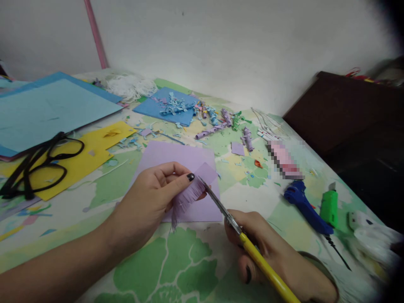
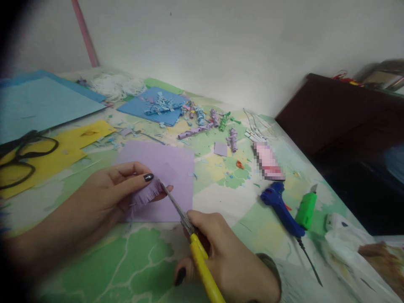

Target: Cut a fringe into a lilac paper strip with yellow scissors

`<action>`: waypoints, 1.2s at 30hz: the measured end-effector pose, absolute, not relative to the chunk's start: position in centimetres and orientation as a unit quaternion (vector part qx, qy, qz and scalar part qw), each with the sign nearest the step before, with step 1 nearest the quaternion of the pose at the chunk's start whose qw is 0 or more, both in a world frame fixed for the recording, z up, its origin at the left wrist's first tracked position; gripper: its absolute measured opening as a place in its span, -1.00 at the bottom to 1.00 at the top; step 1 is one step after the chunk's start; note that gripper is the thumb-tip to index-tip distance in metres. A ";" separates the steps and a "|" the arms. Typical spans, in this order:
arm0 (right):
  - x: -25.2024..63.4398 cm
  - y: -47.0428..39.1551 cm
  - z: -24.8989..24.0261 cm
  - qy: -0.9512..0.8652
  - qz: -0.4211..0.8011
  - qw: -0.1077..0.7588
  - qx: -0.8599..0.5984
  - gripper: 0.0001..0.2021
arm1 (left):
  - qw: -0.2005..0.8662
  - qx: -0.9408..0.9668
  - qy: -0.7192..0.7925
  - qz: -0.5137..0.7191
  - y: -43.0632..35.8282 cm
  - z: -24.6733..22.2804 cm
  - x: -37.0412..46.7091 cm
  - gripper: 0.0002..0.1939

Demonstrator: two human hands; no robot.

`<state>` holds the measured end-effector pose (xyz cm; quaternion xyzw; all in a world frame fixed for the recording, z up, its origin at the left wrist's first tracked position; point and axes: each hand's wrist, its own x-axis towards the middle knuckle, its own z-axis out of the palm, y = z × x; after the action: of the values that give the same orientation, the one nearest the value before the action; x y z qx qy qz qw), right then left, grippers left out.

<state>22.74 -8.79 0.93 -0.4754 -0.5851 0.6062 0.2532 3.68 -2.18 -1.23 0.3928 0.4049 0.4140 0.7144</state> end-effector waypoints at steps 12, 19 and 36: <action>22.9 -9.1 0.4 -0.596 0.580 0.253 -0.494 -0.58 | 0.713 0.400 0.400 0.413 -2.1 -1.3 3.7 -0.93; 23.1 -9.2 0.1 -0.611 0.576 0.249 -0.483 -0.64 | 0.719 0.391 0.399 0.414 -2.0 -1.2 3.7 -0.91; 23.0 -9.0 0.2 -0.611 0.579 0.238 -0.485 -0.67 | 0.717 0.398 0.389 0.420 -2.0 -1.6 3.6 -0.90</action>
<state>23.02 -8.96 0.21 -0.4845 -0.6113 0.5787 0.2378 3.65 -2.04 -1.60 0.3978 0.3891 0.4199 0.7170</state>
